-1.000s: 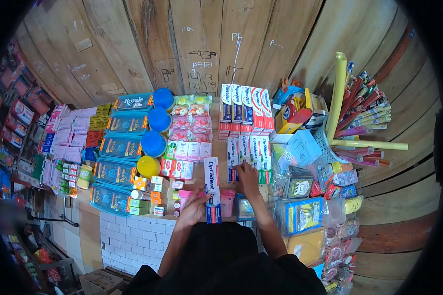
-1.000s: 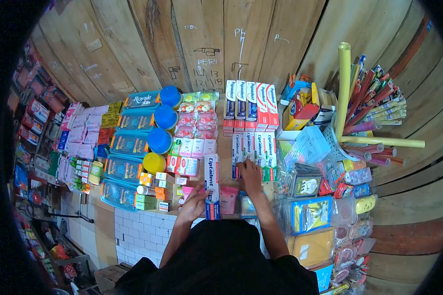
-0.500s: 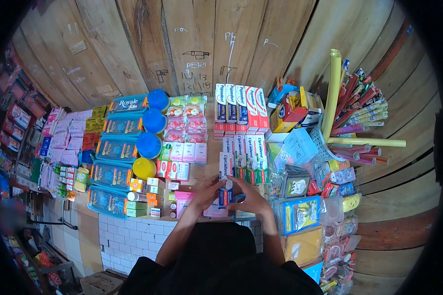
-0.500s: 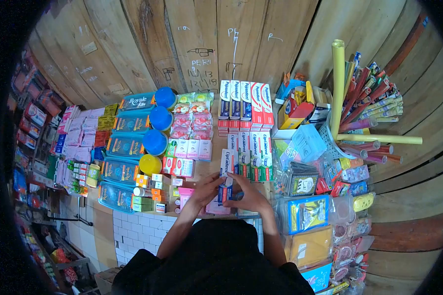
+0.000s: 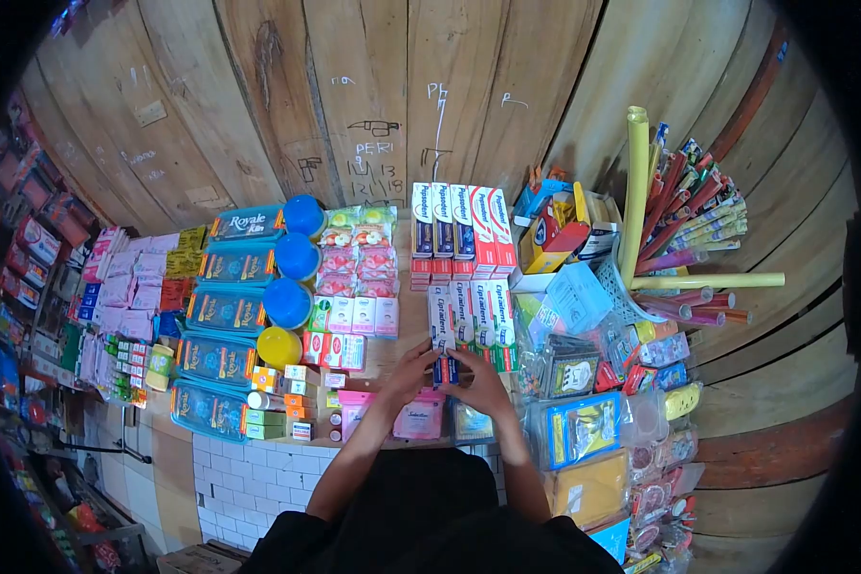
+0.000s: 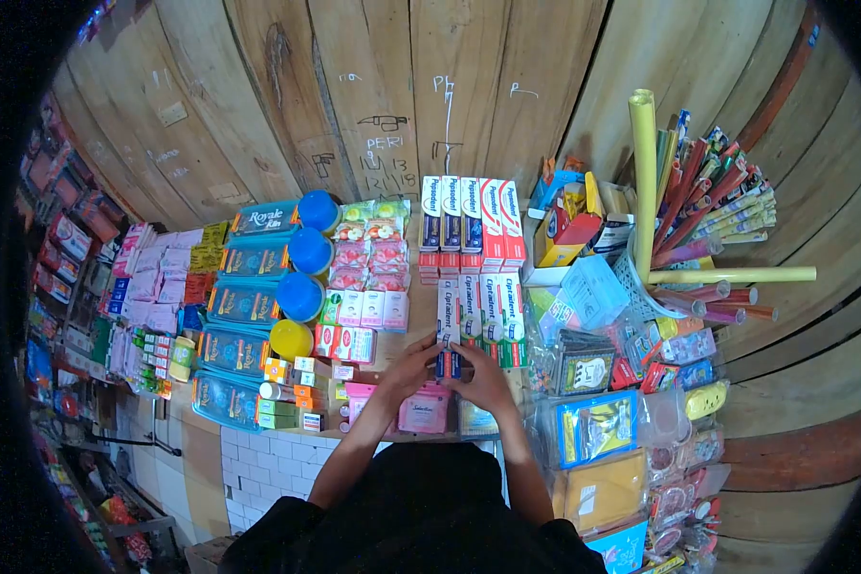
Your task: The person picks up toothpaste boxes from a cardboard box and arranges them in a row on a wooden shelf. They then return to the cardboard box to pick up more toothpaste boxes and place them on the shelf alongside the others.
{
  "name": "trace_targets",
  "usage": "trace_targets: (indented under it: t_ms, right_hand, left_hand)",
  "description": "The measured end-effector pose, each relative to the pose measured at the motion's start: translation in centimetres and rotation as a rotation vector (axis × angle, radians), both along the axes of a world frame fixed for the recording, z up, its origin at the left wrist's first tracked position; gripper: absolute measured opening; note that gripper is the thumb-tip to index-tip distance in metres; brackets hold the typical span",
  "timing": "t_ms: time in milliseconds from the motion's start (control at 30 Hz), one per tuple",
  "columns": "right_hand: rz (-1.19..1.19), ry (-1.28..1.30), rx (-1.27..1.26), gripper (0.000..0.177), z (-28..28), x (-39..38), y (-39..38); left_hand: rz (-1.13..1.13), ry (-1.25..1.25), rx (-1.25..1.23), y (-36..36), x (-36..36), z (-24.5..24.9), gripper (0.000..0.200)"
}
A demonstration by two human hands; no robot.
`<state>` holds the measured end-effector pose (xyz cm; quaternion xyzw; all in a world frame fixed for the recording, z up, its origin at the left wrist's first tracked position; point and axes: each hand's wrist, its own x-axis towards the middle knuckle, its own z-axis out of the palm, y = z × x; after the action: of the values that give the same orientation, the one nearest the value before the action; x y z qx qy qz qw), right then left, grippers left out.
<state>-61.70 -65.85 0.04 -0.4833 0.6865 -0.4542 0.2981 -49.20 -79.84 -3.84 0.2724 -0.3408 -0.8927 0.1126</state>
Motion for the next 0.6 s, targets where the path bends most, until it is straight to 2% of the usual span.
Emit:
trace_targets:
  t_ms: [67,267,467,600]
  right_hand:
    - [-0.035,0.350,-0.021,0.067,1.3,-0.2,-0.6]
    - [-0.095,0.180,0.067,0.060,1.5,-0.4,-1.9]
    - [-0.104,0.269,-0.090,0.057,-1.2,-0.5,-1.9]
    - [-0.113,0.229,-0.010,0.057,-1.3,-0.2,-1.8]
  left_hand:
    - [-0.002,0.008,0.012,-0.5,0.0,-1.1,0.042]
    - [-0.002,-0.022,-0.072,-0.9,-0.1,-1.7,0.042]
    - [-0.029,-0.081,-0.081,-1.4,-0.1,-1.7,0.041]
    - [-0.044,-0.106,-0.086,-1.5,-0.5,-2.3,0.042]
